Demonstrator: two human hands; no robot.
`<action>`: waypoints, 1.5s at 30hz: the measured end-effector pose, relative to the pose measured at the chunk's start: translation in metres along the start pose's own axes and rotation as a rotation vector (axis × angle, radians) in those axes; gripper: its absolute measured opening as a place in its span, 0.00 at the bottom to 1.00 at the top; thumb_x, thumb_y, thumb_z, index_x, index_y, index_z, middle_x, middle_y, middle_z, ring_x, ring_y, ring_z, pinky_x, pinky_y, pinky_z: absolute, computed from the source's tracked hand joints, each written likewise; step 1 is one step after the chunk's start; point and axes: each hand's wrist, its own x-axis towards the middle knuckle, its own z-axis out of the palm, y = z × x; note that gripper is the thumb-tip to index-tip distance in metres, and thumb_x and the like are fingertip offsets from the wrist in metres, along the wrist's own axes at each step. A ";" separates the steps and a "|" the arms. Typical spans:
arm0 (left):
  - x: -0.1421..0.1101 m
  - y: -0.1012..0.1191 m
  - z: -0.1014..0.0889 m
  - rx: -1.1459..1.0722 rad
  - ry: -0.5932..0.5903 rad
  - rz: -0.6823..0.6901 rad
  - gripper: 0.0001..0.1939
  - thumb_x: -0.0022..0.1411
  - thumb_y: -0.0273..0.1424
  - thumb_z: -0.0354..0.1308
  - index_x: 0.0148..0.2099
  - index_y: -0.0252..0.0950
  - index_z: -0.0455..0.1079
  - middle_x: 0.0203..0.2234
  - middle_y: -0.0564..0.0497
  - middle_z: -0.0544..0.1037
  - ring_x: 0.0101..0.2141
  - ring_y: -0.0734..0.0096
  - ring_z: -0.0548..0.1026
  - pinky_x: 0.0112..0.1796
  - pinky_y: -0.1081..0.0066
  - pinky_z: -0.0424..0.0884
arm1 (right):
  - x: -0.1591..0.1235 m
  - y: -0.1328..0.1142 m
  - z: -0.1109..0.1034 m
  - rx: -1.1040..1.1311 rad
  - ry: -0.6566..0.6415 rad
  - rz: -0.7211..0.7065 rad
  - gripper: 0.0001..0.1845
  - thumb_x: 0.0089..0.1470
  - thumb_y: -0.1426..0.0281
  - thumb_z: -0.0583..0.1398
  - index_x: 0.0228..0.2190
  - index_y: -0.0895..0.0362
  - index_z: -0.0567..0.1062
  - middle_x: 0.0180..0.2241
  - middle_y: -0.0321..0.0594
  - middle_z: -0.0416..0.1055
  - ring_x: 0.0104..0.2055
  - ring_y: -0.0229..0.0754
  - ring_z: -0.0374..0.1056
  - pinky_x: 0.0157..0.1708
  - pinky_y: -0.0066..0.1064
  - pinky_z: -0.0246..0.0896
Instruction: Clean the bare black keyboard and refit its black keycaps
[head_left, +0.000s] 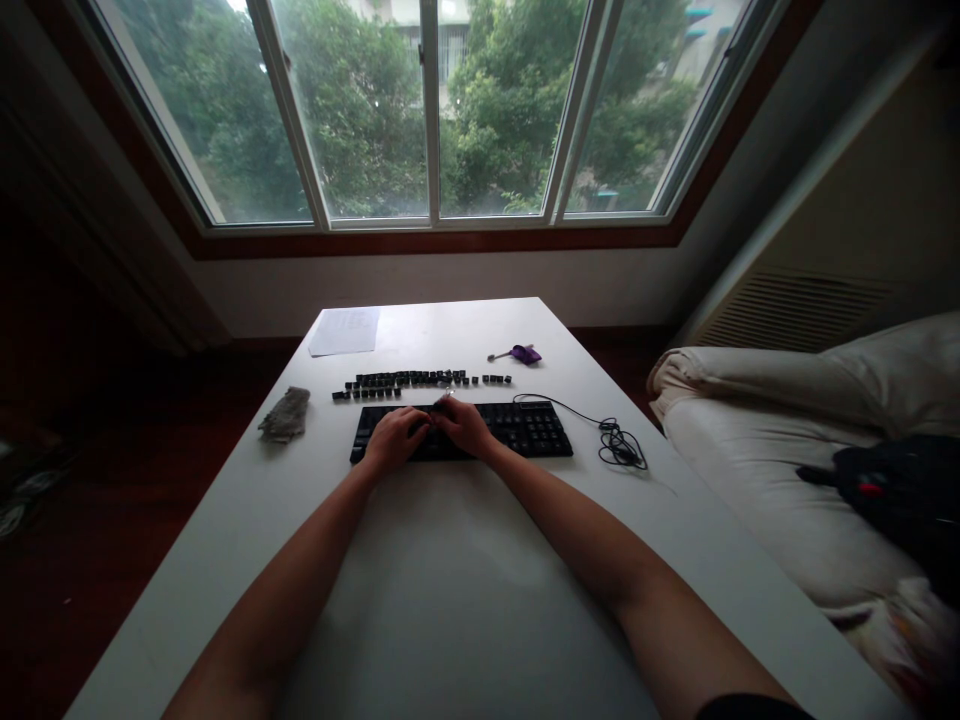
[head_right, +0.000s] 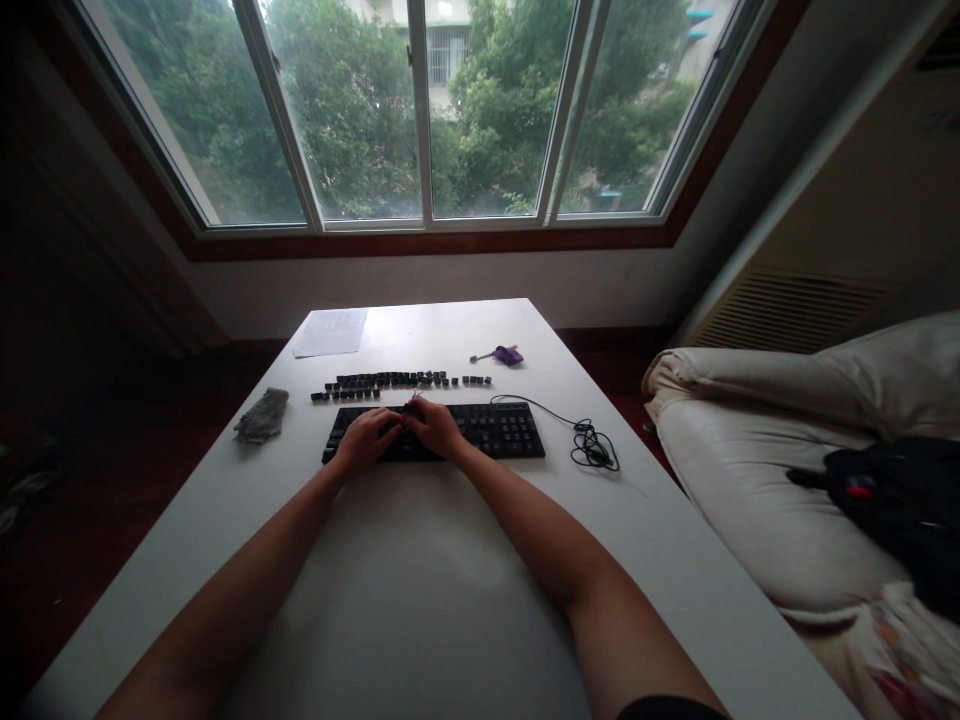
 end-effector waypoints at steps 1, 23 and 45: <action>0.000 0.000 0.000 -0.001 0.001 -0.002 0.09 0.65 0.34 0.54 0.44 0.41 0.74 0.41 0.48 0.78 0.41 0.64 0.75 0.42 0.65 0.68 | 0.000 -0.001 0.000 -0.004 0.000 0.002 0.13 0.55 0.62 0.60 0.38 0.57 0.75 0.25 0.34 0.70 0.26 0.36 0.61 0.30 0.27 0.55; 0.001 0.001 0.000 -0.006 -0.010 -0.008 0.09 0.65 0.34 0.55 0.44 0.41 0.74 0.41 0.48 0.78 0.41 0.63 0.75 0.43 0.65 0.69 | 0.000 -0.005 -0.002 -0.037 -0.022 0.001 0.13 0.55 0.61 0.60 0.37 0.57 0.75 0.23 0.33 0.68 0.25 0.36 0.60 0.28 0.27 0.53; 0.000 0.000 0.000 0.000 -0.008 -0.010 0.09 0.65 0.34 0.54 0.45 0.41 0.74 0.41 0.48 0.78 0.41 0.63 0.75 0.43 0.65 0.69 | 0.000 -0.003 -0.001 -0.026 -0.015 0.001 0.14 0.55 0.60 0.60 0.37 0.57 0.75 0.22 0.32 0.67 0.25 0.35 0.59 0.28 0.27 0.53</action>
